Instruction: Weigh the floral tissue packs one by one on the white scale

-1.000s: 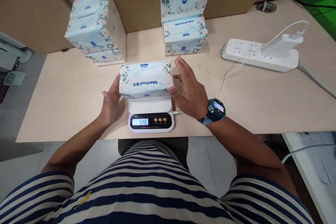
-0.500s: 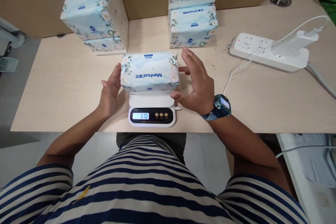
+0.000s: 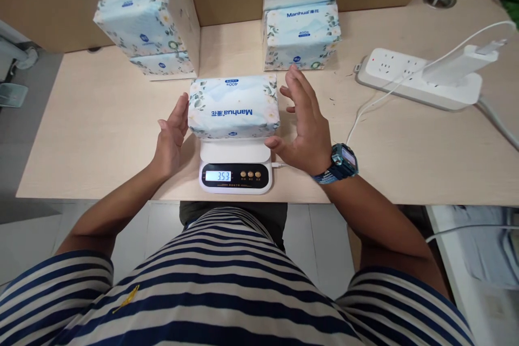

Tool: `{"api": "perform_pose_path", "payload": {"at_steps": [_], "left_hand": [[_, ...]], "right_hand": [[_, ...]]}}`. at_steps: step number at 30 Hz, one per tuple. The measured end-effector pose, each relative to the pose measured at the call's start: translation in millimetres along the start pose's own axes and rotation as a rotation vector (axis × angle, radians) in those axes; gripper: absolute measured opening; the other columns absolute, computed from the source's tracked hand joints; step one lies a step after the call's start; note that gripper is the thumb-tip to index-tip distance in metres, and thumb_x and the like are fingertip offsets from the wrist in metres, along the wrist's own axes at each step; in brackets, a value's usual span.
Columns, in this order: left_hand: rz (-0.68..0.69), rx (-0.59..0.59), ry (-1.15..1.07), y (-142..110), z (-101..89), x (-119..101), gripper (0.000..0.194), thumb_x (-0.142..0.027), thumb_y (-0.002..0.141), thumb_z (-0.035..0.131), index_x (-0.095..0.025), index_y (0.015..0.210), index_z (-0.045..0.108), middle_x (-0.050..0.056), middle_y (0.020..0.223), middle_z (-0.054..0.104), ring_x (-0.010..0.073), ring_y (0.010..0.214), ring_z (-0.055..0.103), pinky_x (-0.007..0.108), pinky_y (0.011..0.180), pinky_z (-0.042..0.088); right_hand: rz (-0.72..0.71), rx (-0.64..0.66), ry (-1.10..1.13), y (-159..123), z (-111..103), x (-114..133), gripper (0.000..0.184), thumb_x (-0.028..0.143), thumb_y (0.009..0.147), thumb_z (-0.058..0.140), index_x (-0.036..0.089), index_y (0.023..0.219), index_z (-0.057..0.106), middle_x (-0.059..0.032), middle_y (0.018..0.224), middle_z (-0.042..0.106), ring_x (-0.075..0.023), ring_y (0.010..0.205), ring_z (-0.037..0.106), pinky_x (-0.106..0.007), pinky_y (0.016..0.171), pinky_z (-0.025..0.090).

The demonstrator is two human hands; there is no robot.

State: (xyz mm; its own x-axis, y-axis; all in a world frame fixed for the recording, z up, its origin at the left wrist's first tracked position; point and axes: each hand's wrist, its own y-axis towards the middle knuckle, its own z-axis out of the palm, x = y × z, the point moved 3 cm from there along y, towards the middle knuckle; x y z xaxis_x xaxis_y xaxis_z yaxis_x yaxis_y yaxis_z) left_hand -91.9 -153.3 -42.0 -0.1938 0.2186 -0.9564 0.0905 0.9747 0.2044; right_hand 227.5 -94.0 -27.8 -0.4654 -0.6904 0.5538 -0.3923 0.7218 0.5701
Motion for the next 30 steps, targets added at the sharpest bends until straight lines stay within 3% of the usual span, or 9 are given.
{"api": "perform_pose_path", "payload": {"at_steps": [4,11,20,25,30], "left_hand": [[0.006,-0.010,0.006,-0.5,0.0,-0.6,0.090,-0.089,0.100,0.010,-0.042,0.174,0.031,-0.005,0.189,0.019,0.0276,0.178,0.011,0.050,0.147,0.016],[-0.009,-0.020,-0.035,-1.4,0.9,-3.8,0.091,-0.092,0.098,0.019,-0.042,0.172,0.037,-0.005,0.188,0.024,0.0292,0.177,0.015,0.051,0.147,0.018],[-0.001,-0.041,0.018,-1.1,1.4,-9.0,0.092,-0.093,0.097,0.017,-0.043,0.171,0.038,-0.005,0.188,0.026,0.0315,0.177,0.017,0.055,0.145,0.022],[-0.035,-0.044,-0.016,-1.3,0.3,-11.7,0.096,-0.096,0.094,0.020,-0.041,0.171,0.038,-0.004,0.189,0.021,0.0333,0.178,0.012,0.056,0.146,0.015],[-0.021,-0.065,0.021,-0.5,-0.2,-12.4,0.095,-0.096,0.095,0.018,-0.043,0.173,0.032,-0.005,0.190,0.016,0.0316,0.178,0.009,0.055,0.147,0.012]], "right_hand": [[-0.027,0.013,-0.021,1.6,1.1,0.0,0.126,0.109,0.080,0.034,0.035,0.179,0.009,-0.0174,0.184,0.028,-0.0459,0.154,0.056,-0.062,0.114,0.059],[-0.118,0.006,-0.026,4.4,0.4,0.3,0.116,0.103,0.087,0.033,0.037,0.179,0.006,-0.0167,0.184,0.027,-0.0451,0.158,0.052,-0.064,0.118,0.057],[-0.056,0.051,-0.014,3.3,-0.6,0.3,0.113,0.104,0.087,0.028,0.043,0.178,-0.002,-0.0099,0.189,0.017,-0.0484,0.163,0.044,-0.069,0.122,0.051],[-0.019,0.075,-0.011,1.3,0.3,-4.6,0.123,0.108,0.081,0.030,0.039,0.178,-0.004,-0.0150,0.189,0.015,-0.0504,0.166,0.039,-0.070,0.123,0.048],[0.047,0.006,0.108,1.2,4.4,-5.8,0.120,0.105,0.084,0.036,0.042,0.179,0.000,-0.0082,0.191,0.012,-0.0429,0.173,0.024,-0.069,0.134,0.034]]}}
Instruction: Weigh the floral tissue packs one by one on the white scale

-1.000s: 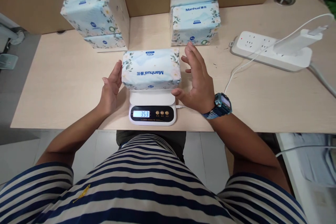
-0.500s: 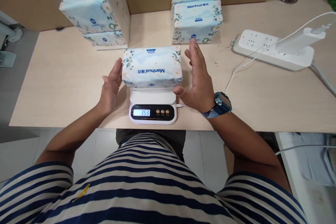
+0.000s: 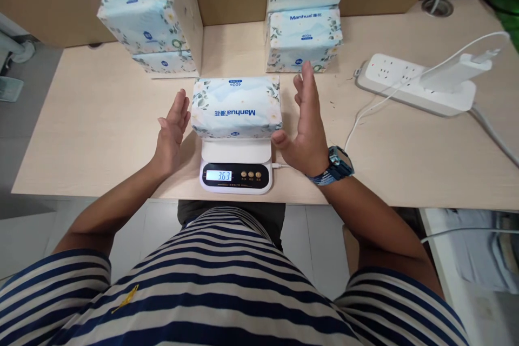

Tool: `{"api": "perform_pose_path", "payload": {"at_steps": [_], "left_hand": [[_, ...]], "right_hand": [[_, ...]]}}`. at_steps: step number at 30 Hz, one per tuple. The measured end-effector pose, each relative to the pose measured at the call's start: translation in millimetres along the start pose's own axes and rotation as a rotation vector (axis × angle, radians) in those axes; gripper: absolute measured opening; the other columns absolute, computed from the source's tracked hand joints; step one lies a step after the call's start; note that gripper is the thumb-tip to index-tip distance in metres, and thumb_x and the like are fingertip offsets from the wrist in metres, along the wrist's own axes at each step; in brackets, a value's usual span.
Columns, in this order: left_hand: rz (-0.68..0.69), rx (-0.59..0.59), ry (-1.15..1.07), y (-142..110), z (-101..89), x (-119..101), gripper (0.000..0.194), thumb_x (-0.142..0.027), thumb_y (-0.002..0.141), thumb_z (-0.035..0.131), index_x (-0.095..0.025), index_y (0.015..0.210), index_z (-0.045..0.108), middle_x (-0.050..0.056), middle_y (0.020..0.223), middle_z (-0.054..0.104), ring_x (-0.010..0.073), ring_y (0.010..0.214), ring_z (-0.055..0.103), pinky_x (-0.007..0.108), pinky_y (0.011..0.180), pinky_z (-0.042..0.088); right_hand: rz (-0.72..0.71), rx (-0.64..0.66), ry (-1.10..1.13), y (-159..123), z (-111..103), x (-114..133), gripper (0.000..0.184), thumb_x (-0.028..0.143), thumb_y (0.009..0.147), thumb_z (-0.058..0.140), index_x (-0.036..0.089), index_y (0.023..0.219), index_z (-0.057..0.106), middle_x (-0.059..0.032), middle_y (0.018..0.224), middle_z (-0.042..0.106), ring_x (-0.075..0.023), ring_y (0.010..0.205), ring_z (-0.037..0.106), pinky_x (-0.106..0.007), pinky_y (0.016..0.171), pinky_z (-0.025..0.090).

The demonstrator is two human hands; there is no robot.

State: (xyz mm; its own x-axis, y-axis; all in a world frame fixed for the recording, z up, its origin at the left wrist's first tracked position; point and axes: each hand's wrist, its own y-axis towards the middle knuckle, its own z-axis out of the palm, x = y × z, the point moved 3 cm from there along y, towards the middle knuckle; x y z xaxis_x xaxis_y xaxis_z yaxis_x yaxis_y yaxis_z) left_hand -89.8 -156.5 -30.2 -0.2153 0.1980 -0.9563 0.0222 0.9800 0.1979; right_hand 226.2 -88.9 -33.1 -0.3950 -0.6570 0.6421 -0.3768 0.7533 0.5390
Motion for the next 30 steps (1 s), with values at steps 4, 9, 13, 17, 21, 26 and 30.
{"api": "perform_pose_path", "payload": {"at_steps": [4,9,13,17,21,26,30], "left_hand": [[0.018,-0.126,-0.043,0.0,-0.6,-3.8,0.092,-0.094,0.097,0.018,-0.045,0.174,0.029,-0.004,0.191,0.011,0.0303,0.179,0.006,0.056,0.146,0.011],[0.028,-0.169,-0.166,-8.5,2.6,-11.1,0.086,-0.089,0.101,0.016,-0.046,0.176,0.018,-0.004,0.191,0.000,0.0272,0.179,0.001,0.056,0.146,0.010],[0.051,0.038,-0.093,-21.5,11.6,-16.9,0.082,-0.081,0.106,0.019,-0.046,0.178,0.002,-0.009,0.189,-0.010,0.0214,0.178,-0.007,0.047,0.147,0.006],[0.042,0.069,-0.040,-28.5,12.6,-20.2,0.089,-0.084,0.103,0.022,-0.043,0.179,-0.001,-0.009,0.189,-0.010,0.0224,0.178,-0.006,0.045,0.147,0.007],[0.031,0.033,-0.038,-30.0,14.4,-16.8,0.092,-0.087,0.101,0.021,-0.042,0.179,0.001,-0.007,0.189,-0.007,0.0249,0.178,-0.003,0.049,0.147,0.009],[0.295,0.174,-0.001,-27.6,14.2,-29.1,0.104,-0.092,0.097,0.029,-0.038,0.179,-0.006,-0.005,0.190,-0.008,0.0271,0.179,-0.002,0.045,0.147,0.010],[0.427,-0.223,-0.082,-10.9,-31.8,-45.2,0.094,-0.092,0.099,0.025,-0.038,0.176,0.027,-0.002,0.188,0.025,0.0270,0.177,0.021,0.043,0.146,0.023]], "right_hand": [[0.210,-0.189,0.167,-3.0,0.2,6.2,0.099,0.096,0.095,0.033,0.049,0.178,0.005,0.0038,0.191,0.009,-0.0331,0.177,0.012,-0.068,0.141,0.020],[0.446,-0.262,0.407,-20.0,13.7,35.0,0.077,0.079,0.106,0.038,0.054,0.176,0.018,0.0114,0.190,0.013,-0.0228,0.178,0.010,-0.059,0.145,0.015],[0.515,-0.137,0.428,-29.4,30.3,58.7,0.080,0.077,0.107,0.037,0.049,0.178,0.014,0.0086,0.190,0.012,-0.0239,0.177,0.011,-0.058,0.145,0.018],[0.462,-0.144,0.330,-26.3,30.9,63.5,0.076,0.074,0.109,0.030,0.050,0.178,0.008,0.0119,0.190,0.009,-0.0205,0.177,0.009,-0.058,0.145,0.016],[0.519,-0.204,0.354,-26.8,29.6,50.0,0.079,0.077,0.108,0.030,0.047,0.179,0.009,0.0085,0.190,0.010,-0.0228,0.177,0.010,-0.061,0.145,0.014],[0.359,0.014,0.303,-11.2,33.6,70.9,0.084,0.083,0.104,0.024,0.049,0.179,0.006,0.0102,0.189,0.019,-0.0260,0.176,0.019,-0.059,0.144,0.026],[0.119,0.186,0.325,39.2,49.7,114.9,0.096,0.090,0.100,0.028,0.044,0.179,-0.003,0.0092,0.190,0.008,-0.0267,0.177,0.017,-0.052,0.143,0.030]]}}
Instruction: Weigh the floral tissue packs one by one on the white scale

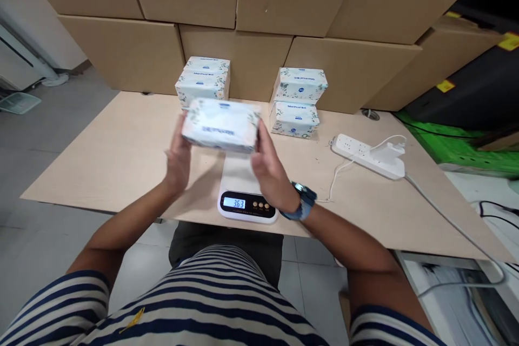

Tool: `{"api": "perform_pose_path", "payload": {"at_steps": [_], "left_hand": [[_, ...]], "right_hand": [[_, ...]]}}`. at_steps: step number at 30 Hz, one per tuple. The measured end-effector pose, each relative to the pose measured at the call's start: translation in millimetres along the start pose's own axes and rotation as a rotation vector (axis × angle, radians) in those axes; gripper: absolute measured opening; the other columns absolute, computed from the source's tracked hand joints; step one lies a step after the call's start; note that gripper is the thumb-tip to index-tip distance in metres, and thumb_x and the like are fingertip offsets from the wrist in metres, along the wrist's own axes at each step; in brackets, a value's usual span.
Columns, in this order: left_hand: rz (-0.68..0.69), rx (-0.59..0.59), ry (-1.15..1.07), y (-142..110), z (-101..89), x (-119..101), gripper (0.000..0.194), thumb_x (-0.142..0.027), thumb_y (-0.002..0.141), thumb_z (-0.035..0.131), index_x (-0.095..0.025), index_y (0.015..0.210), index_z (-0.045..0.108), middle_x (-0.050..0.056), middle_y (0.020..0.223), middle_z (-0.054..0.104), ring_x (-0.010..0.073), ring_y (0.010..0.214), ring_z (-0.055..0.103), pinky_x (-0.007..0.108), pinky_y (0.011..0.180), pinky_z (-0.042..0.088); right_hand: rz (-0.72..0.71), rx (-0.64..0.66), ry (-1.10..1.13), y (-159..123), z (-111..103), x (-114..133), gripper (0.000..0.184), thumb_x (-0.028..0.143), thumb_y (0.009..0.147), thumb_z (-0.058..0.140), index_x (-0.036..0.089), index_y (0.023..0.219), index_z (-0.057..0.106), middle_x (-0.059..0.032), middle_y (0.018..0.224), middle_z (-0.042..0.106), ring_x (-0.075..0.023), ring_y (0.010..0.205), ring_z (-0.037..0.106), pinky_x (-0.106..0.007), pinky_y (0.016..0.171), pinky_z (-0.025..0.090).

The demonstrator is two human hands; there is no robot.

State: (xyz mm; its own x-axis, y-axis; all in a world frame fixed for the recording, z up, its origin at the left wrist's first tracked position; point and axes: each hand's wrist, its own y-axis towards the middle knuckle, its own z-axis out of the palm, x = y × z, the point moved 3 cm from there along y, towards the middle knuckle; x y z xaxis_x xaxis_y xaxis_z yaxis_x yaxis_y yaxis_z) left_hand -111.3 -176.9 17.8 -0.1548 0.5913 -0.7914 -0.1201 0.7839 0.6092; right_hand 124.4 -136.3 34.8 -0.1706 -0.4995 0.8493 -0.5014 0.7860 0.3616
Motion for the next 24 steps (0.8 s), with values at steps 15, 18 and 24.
{"api": "perform_pose_path", "payload": {"at_steps": [15,18,24], "left_hand": [[-0.461,-0.478,0.269,19.0,-53.6,74.7,0.060,-0.057,0.099,0.071,-0.023,0.147,0.058,0.016,0.163,0.060,0.0341,0.155,0.057,0.051,0.136,0.042],[-0.435,-0.432,0.274,20.7,-53.0,79.3,0.070,-0.062,0.097,0.072,-0.023,0.152,0.055,0.016,0.167,0.056,0.0336,0.159,0.052,0.048,0.138,0.039],[-0.401,-0.456,0.316,22.7,-54.7,83.4,0.088,-0.073,0.097,0.067,-0.023,0.164,0.041,0.019,0.182,0.033,0.0320,0.174,0.029,0.047,0.144,0.025]], "right_hand": [[0.011,0.438,-0.452,115.6,50.1,-49.7,0.068,0.059,0.103,0.058,0.033,0.167,0.054,-0.0030,0.177,0.048,-0.0379,0.165,0.046,-0.061,0.136,0.041],[0.030,0.414,-0.487,115.8,50.6,-50.4,0.070,0.057,0.103,0.058,0.032,0.168,0.052,-0.0049,0.180,0.042,-0.0413,0.165,0.045,-0.064,0.134,0.043],[0.091,0.510,-0.519,107.2,37.0,-48.0,0.099,0.057,0.099,0.063,0.026,0.181,0.016,-0.0138,0.190,0.009,-0.0428,0.171,0.031,-0.064,0.135,0.038]]}}
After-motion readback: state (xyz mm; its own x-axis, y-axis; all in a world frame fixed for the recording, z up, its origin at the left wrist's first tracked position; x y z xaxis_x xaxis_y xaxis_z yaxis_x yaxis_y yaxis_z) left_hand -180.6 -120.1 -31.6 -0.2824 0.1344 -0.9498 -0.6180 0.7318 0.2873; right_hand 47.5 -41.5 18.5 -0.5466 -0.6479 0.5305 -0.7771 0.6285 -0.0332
